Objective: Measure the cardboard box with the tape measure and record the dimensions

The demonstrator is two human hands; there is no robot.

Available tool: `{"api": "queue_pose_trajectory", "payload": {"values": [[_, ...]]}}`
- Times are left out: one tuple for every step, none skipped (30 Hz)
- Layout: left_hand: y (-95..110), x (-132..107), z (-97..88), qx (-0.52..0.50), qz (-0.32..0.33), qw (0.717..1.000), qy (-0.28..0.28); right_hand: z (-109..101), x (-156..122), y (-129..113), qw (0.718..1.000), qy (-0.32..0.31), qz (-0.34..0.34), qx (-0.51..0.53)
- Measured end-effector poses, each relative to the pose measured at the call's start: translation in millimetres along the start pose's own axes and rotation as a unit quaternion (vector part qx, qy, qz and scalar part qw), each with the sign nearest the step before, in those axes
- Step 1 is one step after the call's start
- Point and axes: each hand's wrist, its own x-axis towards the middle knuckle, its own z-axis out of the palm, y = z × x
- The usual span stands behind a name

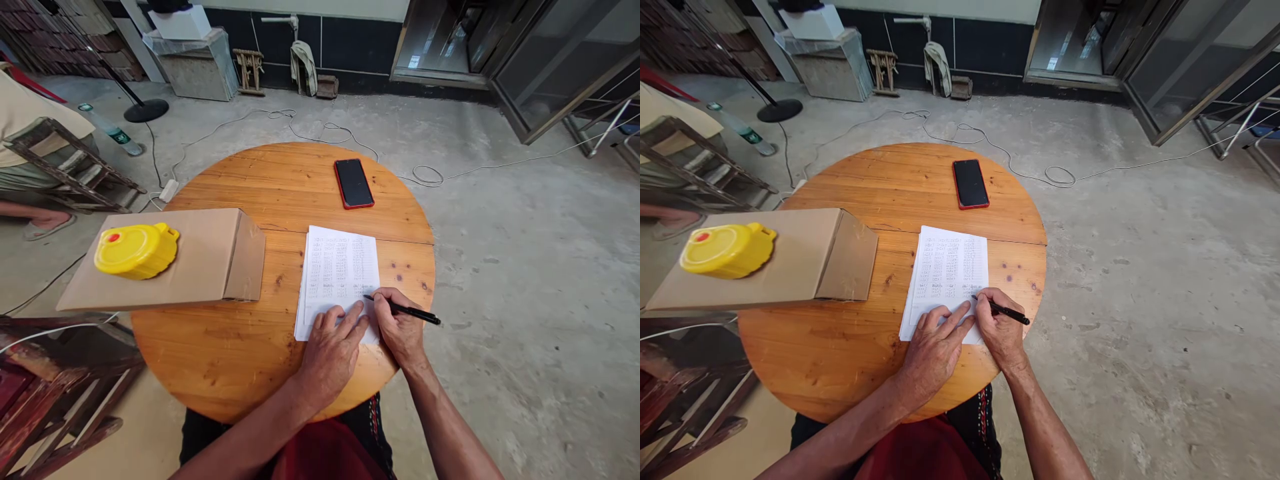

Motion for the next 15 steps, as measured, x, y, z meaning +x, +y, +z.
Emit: {"api": "queue_pose_trajectory", "payload": {"values": [[-0.1, 0.0, -0.2, -0.001, 0.0, 1.0, -0.001, 0.0, 0.0, 0.1, 1.0, -0.001, 0.0, -0.001], [-0.2, 0.0, -0.4, -0.001, 0.001, 1.0, -0.001, -0.1, 0.2, 0.2, 1.0, -0.003, -0.001, -0.002], [-0.2, -0.1, -0.5, -0.001, 0.001, 1.0, -0.001, -0.1, 0.3, 0.2, 1.0, -0.005, -0.003, -0.003], [-0.3, -0.1, -0.5, 0.0, 0.002, 1.0, 0.0, -0.1, 0.4, 0.4, 1.0, -0.007, -0.004, -0.003], [-0.3, -0.2, -0.5, 0.0, 0.002, 1.0, 0.002, 0.0, 0.5, 0.6, 1.0, -0.009, -0.005, -0.003], [-0.4, -0.2, -0.4, 0.001, 0.002, 1.0, 0.003, 0.0, 0.5, 0.8, 1.0, -0.009, -0.005, -0.001], [-0.4, -0.2, -0.2, 0.002, 0.002, 1.0, 0.004, 0.1, 0.4, 1.1, 1.0, -0.008, -0.004, 0.0], [-0.3, -0.2, -0.1, 0.003, 0.002, 1.0, 0.005, 0.2, 0.3, 1.3, 1.0, -0.006, -0.002, 0.002], [-0.3, -0.2, 0.1, 0.003, 0.001, 1.0, 0.004, 0.3, 0.1, 1.4, 1.0, -0.004, -0.001, 0.003], [-0.2, -0.1, 0.2, 0.002, 0.001, 1.0, 0.003, 0.2, -0.1, 1.4, 1.0, -0.002, 0.0, 0.004], [-0.1, 0.0, 0.3, 0.002, 0.0, 1.0, 0.003, 0.1, -0.3, 1.3, 1.0, -0.002, 0.0, 0.005], [-0.1, 0.2, 0.4, 0.001, 0.0, 1.0, 0.002, -0.2, -0.5, 1.1, 1.0, -0.003, 0.0, 0.007], [-0.1, 0.4, 0.4, 0.001, 0.0, 1.0, 0.002, -0.7, -0.7, 0.8, 1.0, -0.007, -0.001, 0.01], [-0.1, 0.6, 0.4, 0.001, -0.001, 1.0, 0.002, -1.3, -1.0, 0.6, 1.0, -0.012, -0.001, 0.014], [-0.1, 0.7, 0.4, 0.001, 0.0, 1.0, 0.002, -2.0, -1.3, 0.5, 1.0, -0.014, 0.003, 0.02]]}}
